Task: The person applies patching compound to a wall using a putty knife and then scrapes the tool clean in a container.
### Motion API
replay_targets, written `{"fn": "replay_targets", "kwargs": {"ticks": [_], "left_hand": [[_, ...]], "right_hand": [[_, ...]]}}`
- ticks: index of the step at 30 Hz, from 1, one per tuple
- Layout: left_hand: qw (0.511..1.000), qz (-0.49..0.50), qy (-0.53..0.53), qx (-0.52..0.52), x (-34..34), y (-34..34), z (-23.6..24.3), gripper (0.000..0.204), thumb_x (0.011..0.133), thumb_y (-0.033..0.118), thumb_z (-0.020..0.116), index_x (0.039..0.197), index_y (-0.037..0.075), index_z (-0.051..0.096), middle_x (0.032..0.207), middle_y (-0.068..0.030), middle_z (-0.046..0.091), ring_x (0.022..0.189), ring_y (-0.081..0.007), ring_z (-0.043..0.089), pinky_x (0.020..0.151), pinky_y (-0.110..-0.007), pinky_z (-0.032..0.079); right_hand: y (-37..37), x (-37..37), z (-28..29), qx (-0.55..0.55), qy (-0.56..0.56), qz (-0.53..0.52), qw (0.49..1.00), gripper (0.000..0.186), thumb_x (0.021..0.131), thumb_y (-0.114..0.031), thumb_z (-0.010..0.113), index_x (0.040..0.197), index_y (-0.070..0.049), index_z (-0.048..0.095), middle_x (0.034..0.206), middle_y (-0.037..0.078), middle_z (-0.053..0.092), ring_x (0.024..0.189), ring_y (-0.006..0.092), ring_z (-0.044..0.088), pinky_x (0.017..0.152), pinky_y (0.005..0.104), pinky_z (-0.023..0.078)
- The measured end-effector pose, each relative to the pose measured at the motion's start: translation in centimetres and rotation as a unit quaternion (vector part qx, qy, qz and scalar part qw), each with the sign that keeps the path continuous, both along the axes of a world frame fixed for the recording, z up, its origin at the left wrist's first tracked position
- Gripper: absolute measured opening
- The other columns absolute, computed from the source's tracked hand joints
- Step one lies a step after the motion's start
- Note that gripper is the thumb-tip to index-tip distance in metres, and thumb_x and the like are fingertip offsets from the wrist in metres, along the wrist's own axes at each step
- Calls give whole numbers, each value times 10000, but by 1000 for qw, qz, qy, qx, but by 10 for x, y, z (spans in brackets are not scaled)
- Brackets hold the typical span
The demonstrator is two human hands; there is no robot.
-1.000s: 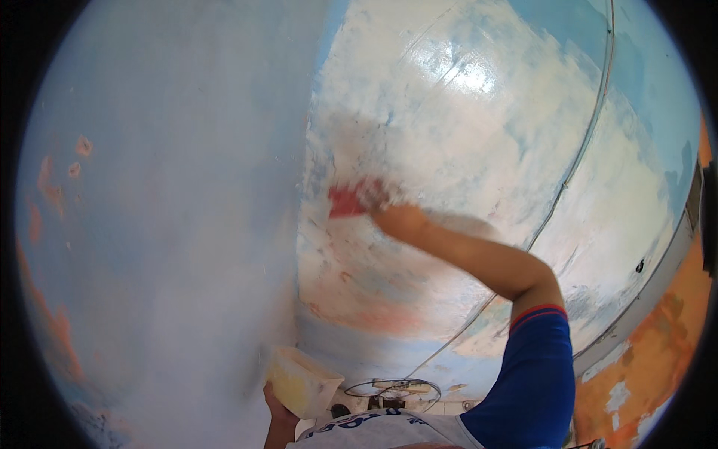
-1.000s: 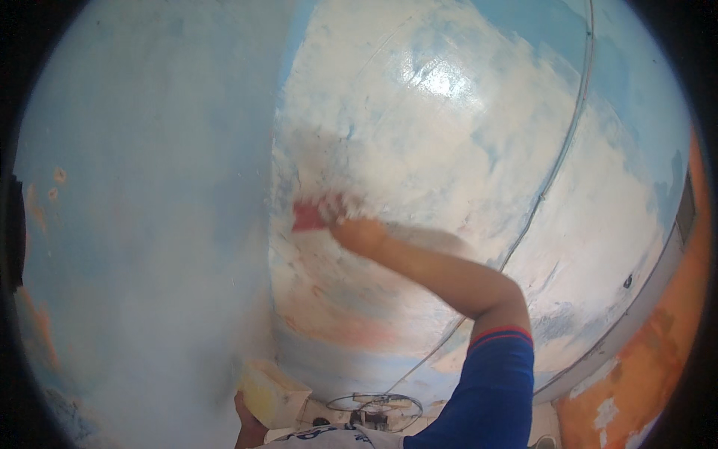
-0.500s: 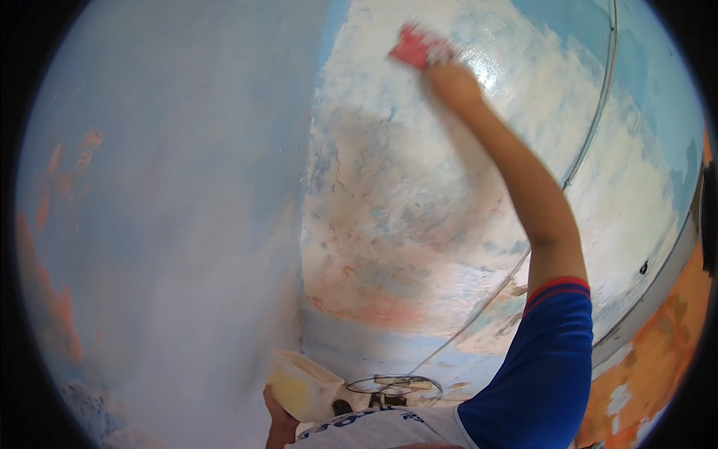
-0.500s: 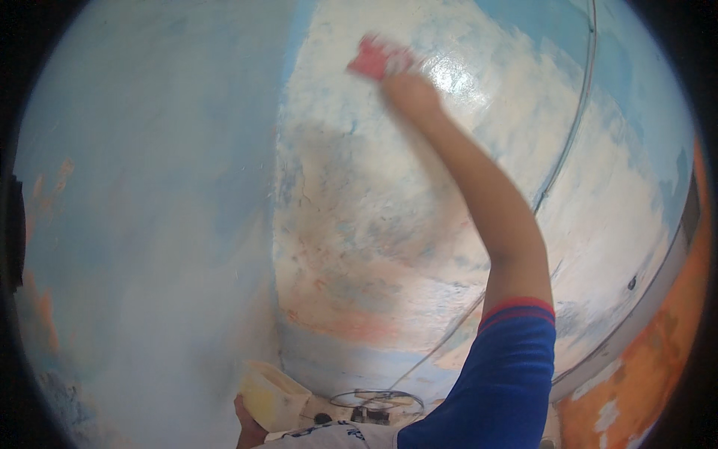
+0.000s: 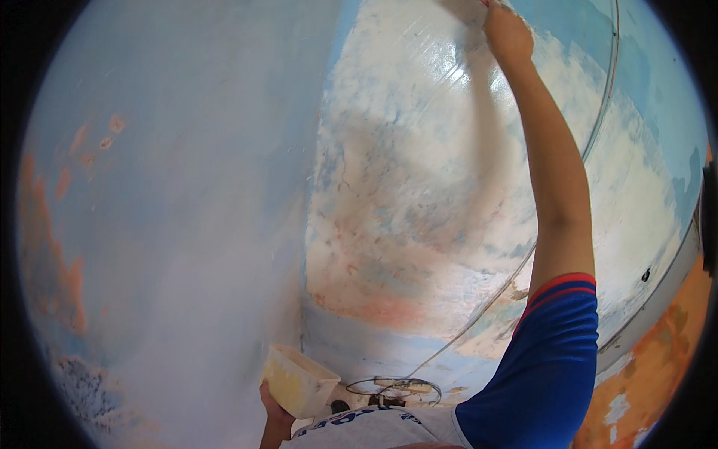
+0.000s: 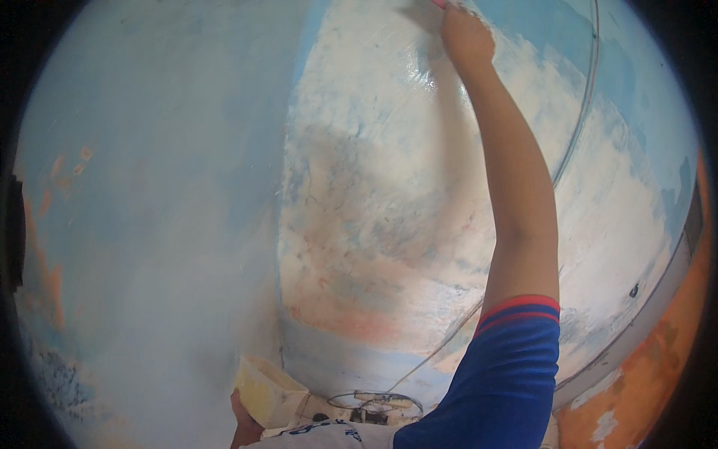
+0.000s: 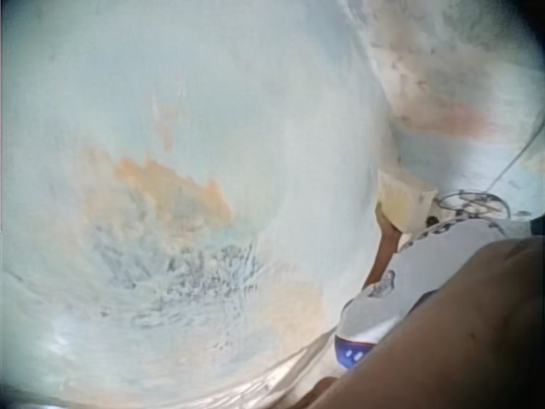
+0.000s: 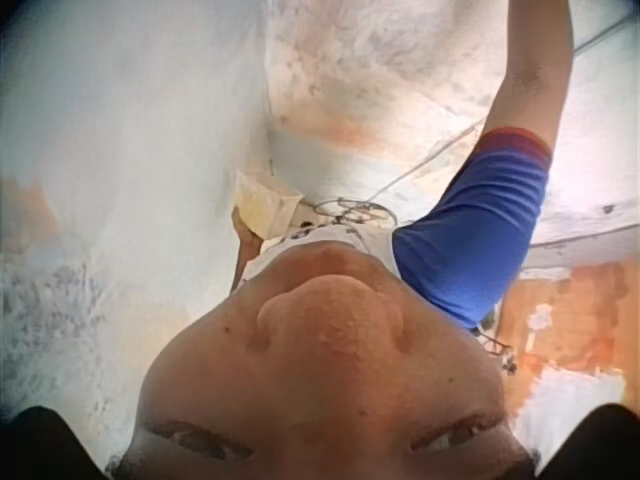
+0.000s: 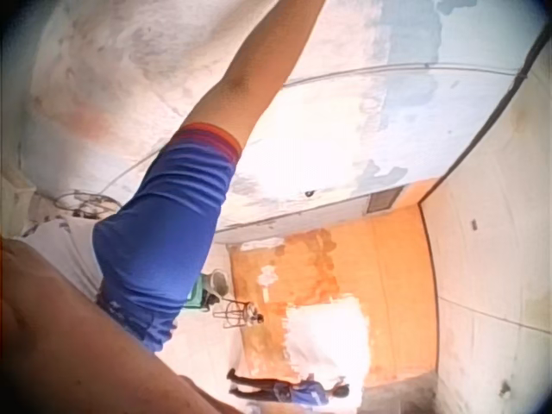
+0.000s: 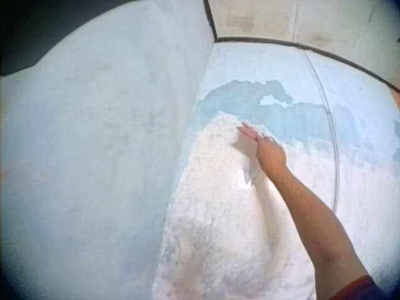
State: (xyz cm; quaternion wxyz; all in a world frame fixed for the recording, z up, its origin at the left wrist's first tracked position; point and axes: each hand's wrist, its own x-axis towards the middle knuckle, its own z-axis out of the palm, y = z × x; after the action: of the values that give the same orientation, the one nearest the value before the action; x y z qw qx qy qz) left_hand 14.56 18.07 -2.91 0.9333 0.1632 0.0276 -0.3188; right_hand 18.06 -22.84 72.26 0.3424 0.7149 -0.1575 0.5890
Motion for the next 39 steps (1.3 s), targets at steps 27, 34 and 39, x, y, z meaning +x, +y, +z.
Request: {"fn": "replay_targets", "kwargs": {"ticks": [27, 34, 39], "left_hand": [[1000, -10, -5, 21, -26, 3, 8, 672, 975, 524, 357, 1451, 61, 461, 1362, -176, 583, 1218, -382, 590, 1035, -542, 486], [997, -44, 6, 63, -41, 1, -9, 690, 974, 539, 360, 1467, 65, 448, 1412, -166, 557, 1269, -369, 562, 1068, -529, 466], [995, -34, -25, 86, -52, 0, 4, 704, 976, 545, 362, 1475, 54, 438, 1424, -166, 548, 1287, -355, 552, 1089, -514, 452]], "right_hand": [[-68, 16, -217, -107, 107, -177, 973, 678, 1006, -381, 475, 1591, -132, 241, 1604, 202, 338, 1378, 446, 463, 986, 611, 495], [72, -30, -536, 234, 345, 176, 892, 491, 912, -161, 574, 1403, -143, 556, 1277, 149, 643, 1133, 311, 641, 791, 481, 554], [124, -85, -618, 775, 139, 399, 470, 361, 1006, -278, 610, 1326, -110, 610, 1187, 55, 688, 975, 193, 657, 742, 390, 526]]}}
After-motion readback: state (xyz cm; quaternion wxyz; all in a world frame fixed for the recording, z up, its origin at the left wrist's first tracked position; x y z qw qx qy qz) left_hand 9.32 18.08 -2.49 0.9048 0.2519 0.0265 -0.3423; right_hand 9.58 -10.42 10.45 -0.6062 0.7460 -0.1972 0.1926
